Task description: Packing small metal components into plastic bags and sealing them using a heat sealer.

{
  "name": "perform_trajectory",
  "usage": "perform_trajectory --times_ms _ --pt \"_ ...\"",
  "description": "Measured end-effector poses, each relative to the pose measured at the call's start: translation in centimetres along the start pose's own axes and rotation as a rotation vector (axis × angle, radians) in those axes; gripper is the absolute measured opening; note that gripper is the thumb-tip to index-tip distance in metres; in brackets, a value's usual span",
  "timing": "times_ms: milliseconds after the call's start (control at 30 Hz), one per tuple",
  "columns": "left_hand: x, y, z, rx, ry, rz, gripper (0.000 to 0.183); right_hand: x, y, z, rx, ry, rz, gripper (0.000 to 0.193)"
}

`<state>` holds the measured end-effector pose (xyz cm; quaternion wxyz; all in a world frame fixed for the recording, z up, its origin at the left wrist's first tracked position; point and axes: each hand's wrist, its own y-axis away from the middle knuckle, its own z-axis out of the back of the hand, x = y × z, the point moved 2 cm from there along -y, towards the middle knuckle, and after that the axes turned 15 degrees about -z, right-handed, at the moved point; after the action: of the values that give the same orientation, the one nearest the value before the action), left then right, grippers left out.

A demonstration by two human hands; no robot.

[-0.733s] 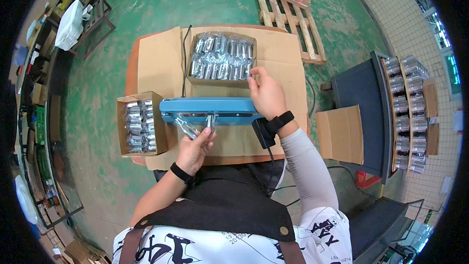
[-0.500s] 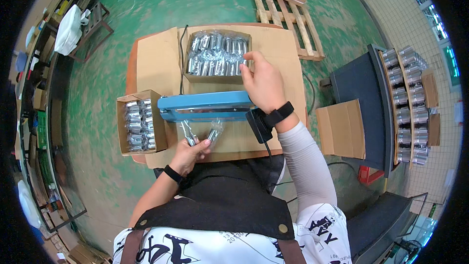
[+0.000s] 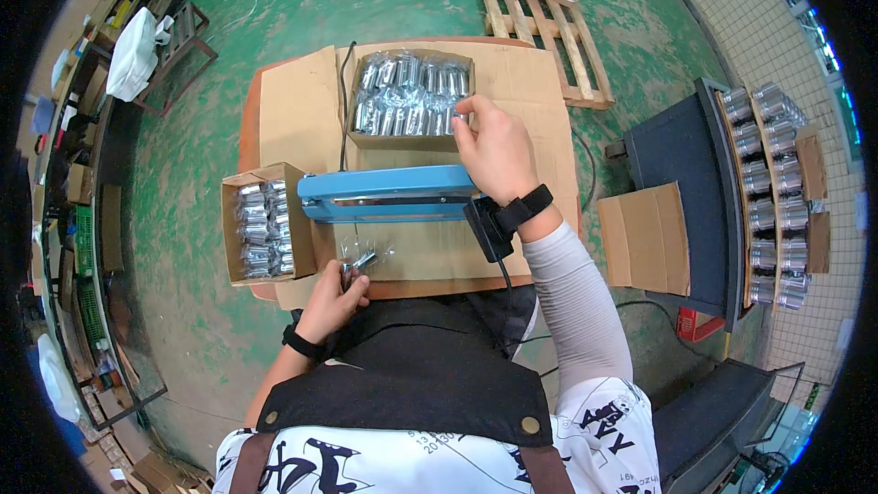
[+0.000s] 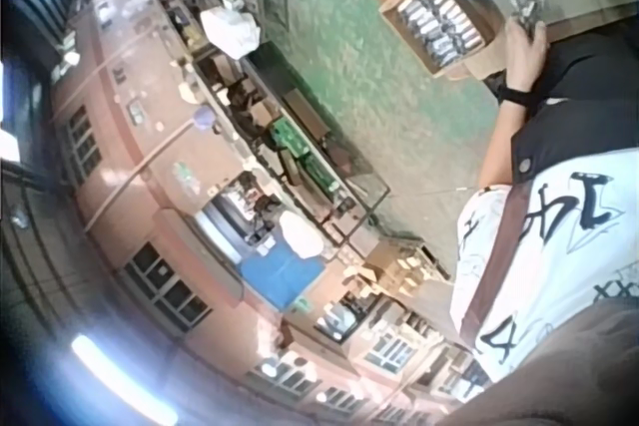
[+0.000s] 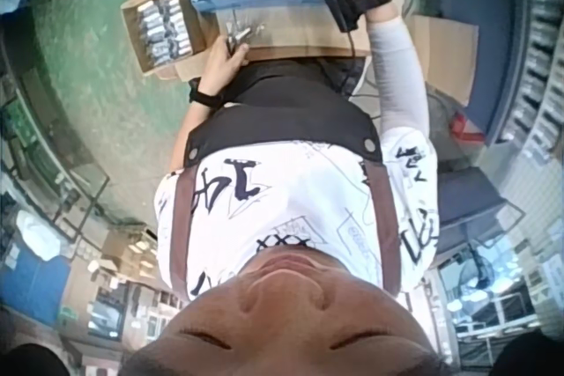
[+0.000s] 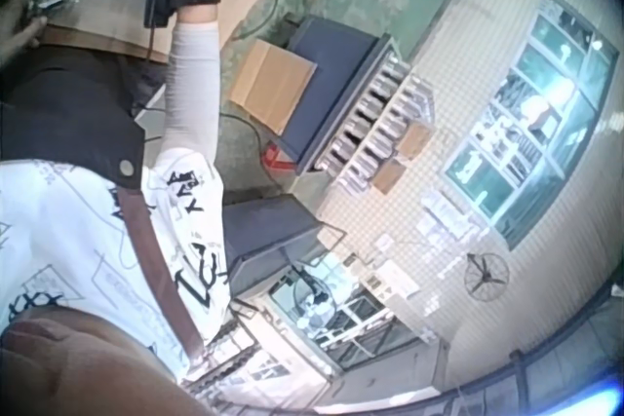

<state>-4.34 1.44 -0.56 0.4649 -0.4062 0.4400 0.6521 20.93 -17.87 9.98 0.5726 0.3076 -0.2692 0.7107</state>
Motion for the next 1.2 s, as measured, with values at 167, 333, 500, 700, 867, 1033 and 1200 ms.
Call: perform_trajectory --times_ms 167,333,500,700,867,1033,1200 --pt "-2.6 0.8 1.8 0.036 -0.49 -0.225 0.03 -0.6 -0.2 -0.1 -0.008 -0.016 0.01 0.012" --pt "-2.8 -1.6 -1.4 0.358 0.629 0.202 0.022 0.2 -0.2 0.3 -0.007 0.004 0.034 0.012" --pt "-4.2 -6.0 -4.6 0.257 0.86 0.202 0.021 1.8 0.1 0.8 0.039 0.017 -0.004 0.015" --pt "-2.9 -7.9 -3.9 0.107 0.9 0.179 0.024 0.5 -0.1 0.4 0.027 0.076 -0.037 0.014" --pt "-2.3 -8.0 -3.6 0.064 0.872 0.215 0.027 -2.5 -0.3 -1.5 0.016 0.137 -0.073 0.012" --pt "-2.6 -7.0 -2.7 0.079 0.789 0.307 0.034 -3.9 -0.1 -2.3 0.019 0.084 -0.079 0.009" --pt "-2.8 -6.5 -2.1 0.037 0.647 0.34 0.038 -4.6 -0.3 -2.5 0.029 0.1 -0.128 0.008"
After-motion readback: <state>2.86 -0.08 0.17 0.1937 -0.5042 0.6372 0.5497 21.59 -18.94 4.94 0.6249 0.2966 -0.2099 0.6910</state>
